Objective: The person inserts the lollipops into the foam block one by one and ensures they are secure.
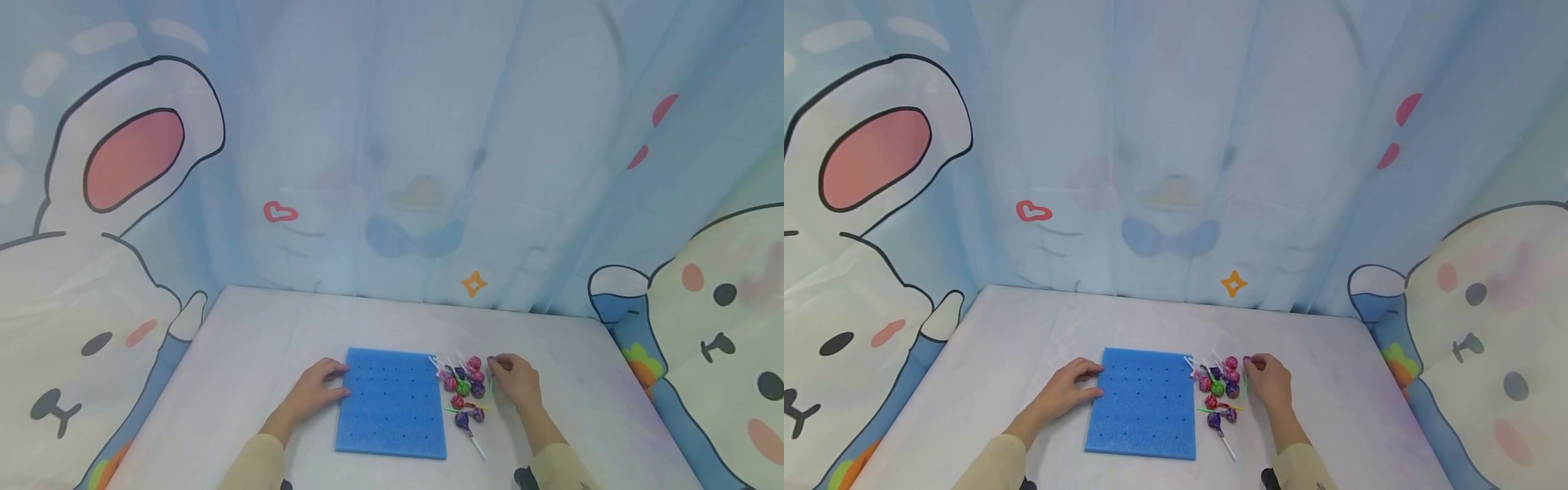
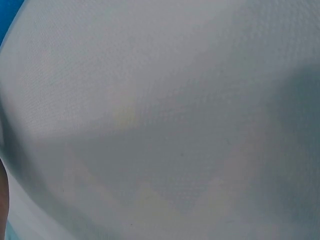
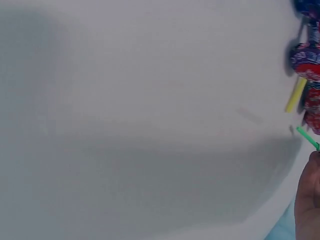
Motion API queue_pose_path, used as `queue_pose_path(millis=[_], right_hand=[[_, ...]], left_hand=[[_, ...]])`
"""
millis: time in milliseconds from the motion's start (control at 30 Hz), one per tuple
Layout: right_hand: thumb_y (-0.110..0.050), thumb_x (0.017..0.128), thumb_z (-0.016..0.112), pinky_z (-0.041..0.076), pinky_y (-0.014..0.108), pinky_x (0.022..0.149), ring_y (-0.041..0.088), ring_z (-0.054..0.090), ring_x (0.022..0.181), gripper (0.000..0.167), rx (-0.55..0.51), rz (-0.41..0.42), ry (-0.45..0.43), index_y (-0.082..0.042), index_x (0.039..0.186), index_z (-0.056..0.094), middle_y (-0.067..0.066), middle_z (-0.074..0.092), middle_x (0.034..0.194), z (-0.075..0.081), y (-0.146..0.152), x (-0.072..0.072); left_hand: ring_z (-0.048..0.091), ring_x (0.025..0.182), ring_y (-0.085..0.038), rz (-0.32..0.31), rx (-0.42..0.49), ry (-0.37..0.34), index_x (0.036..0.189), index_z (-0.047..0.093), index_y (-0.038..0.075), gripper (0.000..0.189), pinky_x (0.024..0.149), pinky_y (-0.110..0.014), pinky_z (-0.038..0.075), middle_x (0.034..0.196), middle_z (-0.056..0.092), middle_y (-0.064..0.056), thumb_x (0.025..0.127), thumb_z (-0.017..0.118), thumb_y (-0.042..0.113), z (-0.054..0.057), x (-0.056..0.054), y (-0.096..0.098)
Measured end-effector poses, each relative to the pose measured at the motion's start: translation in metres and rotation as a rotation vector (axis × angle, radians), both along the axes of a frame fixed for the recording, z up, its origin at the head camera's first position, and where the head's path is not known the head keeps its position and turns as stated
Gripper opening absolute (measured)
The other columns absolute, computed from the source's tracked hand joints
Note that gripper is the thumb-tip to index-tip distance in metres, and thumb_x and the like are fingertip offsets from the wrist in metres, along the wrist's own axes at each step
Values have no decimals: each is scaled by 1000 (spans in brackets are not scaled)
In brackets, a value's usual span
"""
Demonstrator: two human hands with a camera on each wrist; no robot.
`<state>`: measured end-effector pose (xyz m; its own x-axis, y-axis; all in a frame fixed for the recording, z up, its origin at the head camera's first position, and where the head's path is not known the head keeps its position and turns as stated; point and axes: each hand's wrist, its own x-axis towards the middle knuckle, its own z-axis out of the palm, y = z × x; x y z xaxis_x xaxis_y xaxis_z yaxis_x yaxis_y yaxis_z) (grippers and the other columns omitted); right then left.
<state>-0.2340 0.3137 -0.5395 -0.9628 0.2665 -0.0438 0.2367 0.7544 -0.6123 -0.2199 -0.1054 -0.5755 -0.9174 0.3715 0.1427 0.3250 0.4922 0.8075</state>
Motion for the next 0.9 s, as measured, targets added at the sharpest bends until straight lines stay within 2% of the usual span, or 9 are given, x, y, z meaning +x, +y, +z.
queue_pose_path(millis=[300,467,600,900], right_hand=[[-25,98,59,52,50,91,39,62,109,38,-72,-19,160,4,123,58,25,64,118,30,-21,-6],[-26,98,59,50,48,96,37,60,116,41,-154,-7,173,-1,131,56,22,63,125,43,-41,-8],[-27,99,59,47,48,100,36,58,119,43,-172,6,187,-4,135,56,19,62,128,48,-58,-8],[-24,96,63,52,42,94,28,64,112,36,-225,66,266,-6,127,62,15,66,122,48,-91,-9]], left_hand=[[58,117,-24,-1,-4,-7,124,63,6,42,101,-41,48,122,61,-4,88,74,24,2,0,0],[58,117,-23,-9,2,-7,124,63,7,42,101,-41,48,122,61,-4,88,74,25,0,-1,-1],[57,117,-23,-14,6,-4,124,63,7,43,101,-40,47,122,61,-3,88,74,25,-1,-2,-1],[58,117,-23,-16,0,-4,124,63,6,43,101,-41,48,122,61,-4,88,74,25,-1,-2,-2]])
